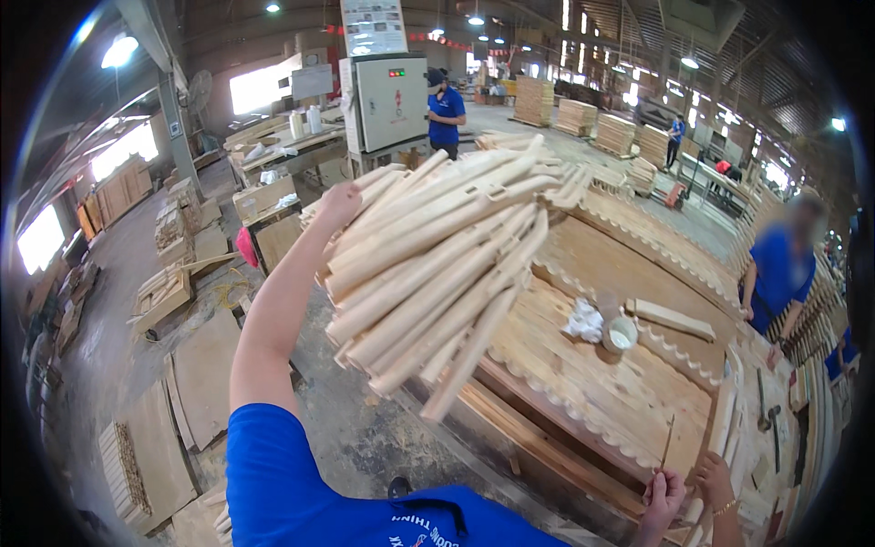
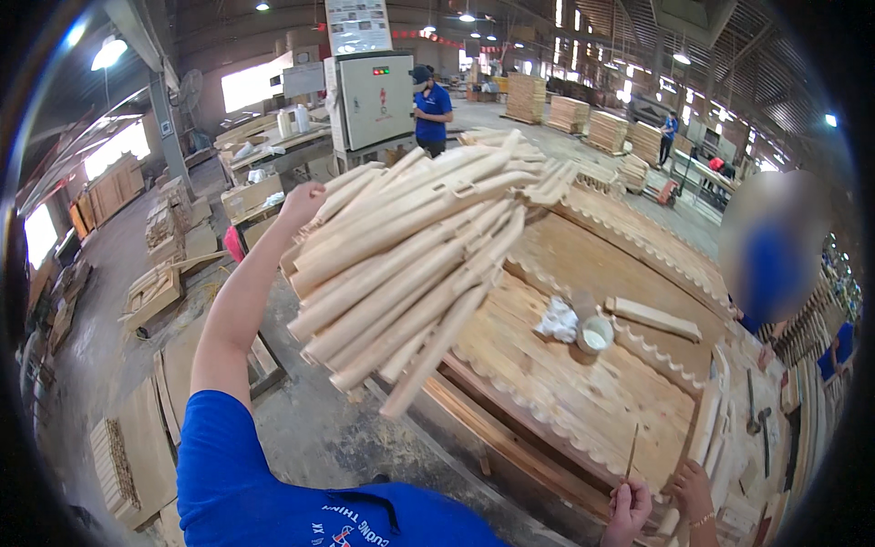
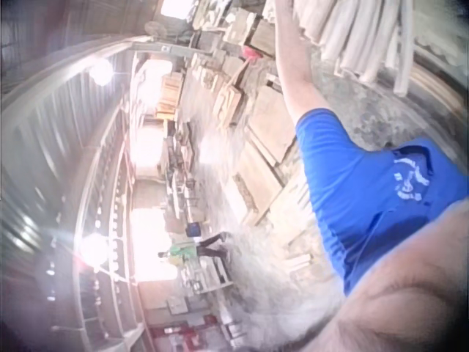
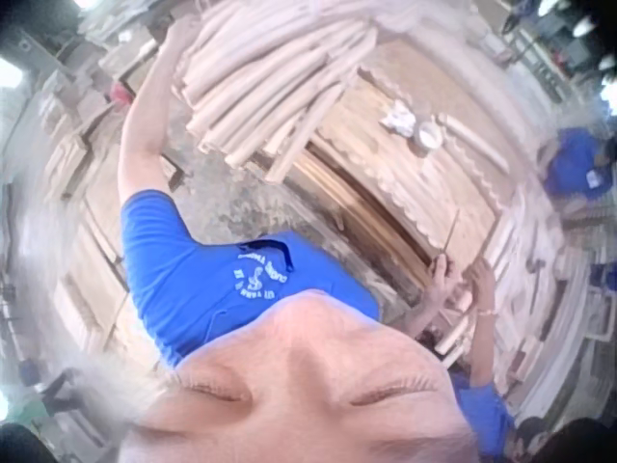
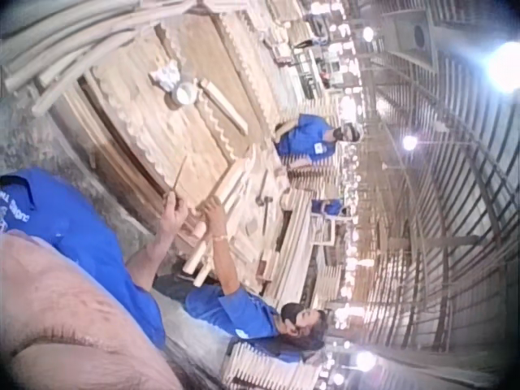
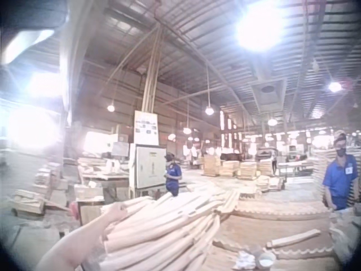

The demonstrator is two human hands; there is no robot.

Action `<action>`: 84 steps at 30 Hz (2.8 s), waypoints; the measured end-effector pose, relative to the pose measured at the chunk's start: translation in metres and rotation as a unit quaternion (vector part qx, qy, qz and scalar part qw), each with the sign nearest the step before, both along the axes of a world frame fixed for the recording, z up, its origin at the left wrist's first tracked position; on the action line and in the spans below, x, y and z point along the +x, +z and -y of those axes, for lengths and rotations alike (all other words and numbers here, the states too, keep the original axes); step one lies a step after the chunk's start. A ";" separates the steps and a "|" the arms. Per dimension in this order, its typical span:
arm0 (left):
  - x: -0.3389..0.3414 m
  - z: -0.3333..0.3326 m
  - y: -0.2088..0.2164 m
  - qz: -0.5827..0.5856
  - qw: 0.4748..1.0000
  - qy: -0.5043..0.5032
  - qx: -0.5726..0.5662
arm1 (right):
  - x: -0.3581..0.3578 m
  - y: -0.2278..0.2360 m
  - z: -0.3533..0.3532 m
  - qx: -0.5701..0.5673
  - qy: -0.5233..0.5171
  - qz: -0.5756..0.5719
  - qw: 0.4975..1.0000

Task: The person repeatedly picks up curved wooden chair legs, applies glue to the mortise holes using a small brush, and places them back on the workbench. The process is repeated for multiple pieces in a factory setting.

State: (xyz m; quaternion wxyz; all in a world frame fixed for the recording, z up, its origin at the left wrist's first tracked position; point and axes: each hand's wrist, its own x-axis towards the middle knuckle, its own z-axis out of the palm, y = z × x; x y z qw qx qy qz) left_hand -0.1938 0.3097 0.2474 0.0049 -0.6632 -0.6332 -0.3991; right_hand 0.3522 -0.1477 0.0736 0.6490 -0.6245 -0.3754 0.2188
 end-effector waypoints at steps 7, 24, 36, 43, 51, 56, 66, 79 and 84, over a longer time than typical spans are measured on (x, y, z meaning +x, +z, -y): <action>-0.094 -0.085 -0.085 -0.035 0.983 -0.031 -0.177 | -0.096 0.017 -0.054 -0.026 -0.012 -0.039 0.999; -0.085 -0.240 -0.152 -0.014 0.945 -0.059 -0.320 | -0.196 0.030 -0.053 -0.013 -0.140 0.009 0.990; -0.071 -0.196 -0.093 0.312 0.905 -0.130 -0.258 | -0.095 0.055 -0.129 -0.187 -0.170 0.321 0.913; -0.049 -0.081 -0.056 0.436 0.838 -0.293 -0.151 | -0.010 0.099 -0.204 -0.377 -0.170 0.547 0.728; 0.038 0.075 0.006 0.353 0.892 -0.229 -0.164 | 0.041 0.101 -0.285 -0.402 -0.073 0.678 0.611; 0.121 0.181 -0.037 0.545 0.729 -0.342 -0.233 | 0.058 0.082 -0.306 -0.426 0.005 0.676 0.602; 0.247 0.285 -0.228 0.548 0.557 -0.447 -0.436 | 0.106 0.016 -0.286 -0.384 -0.014 0.483 0.787; 0.279 0.294 -0.290 0.565 0.458 -0.450 -0.518 | 0.121 -0.058 -0.267 -0.190 0.016 0.256 0.948; 0.284 0.291 -0.305 0.530 0.518 -0.411 -0.530 | 0.114 -0.039 -0.261 -0.181 -0.040 0.342 0.921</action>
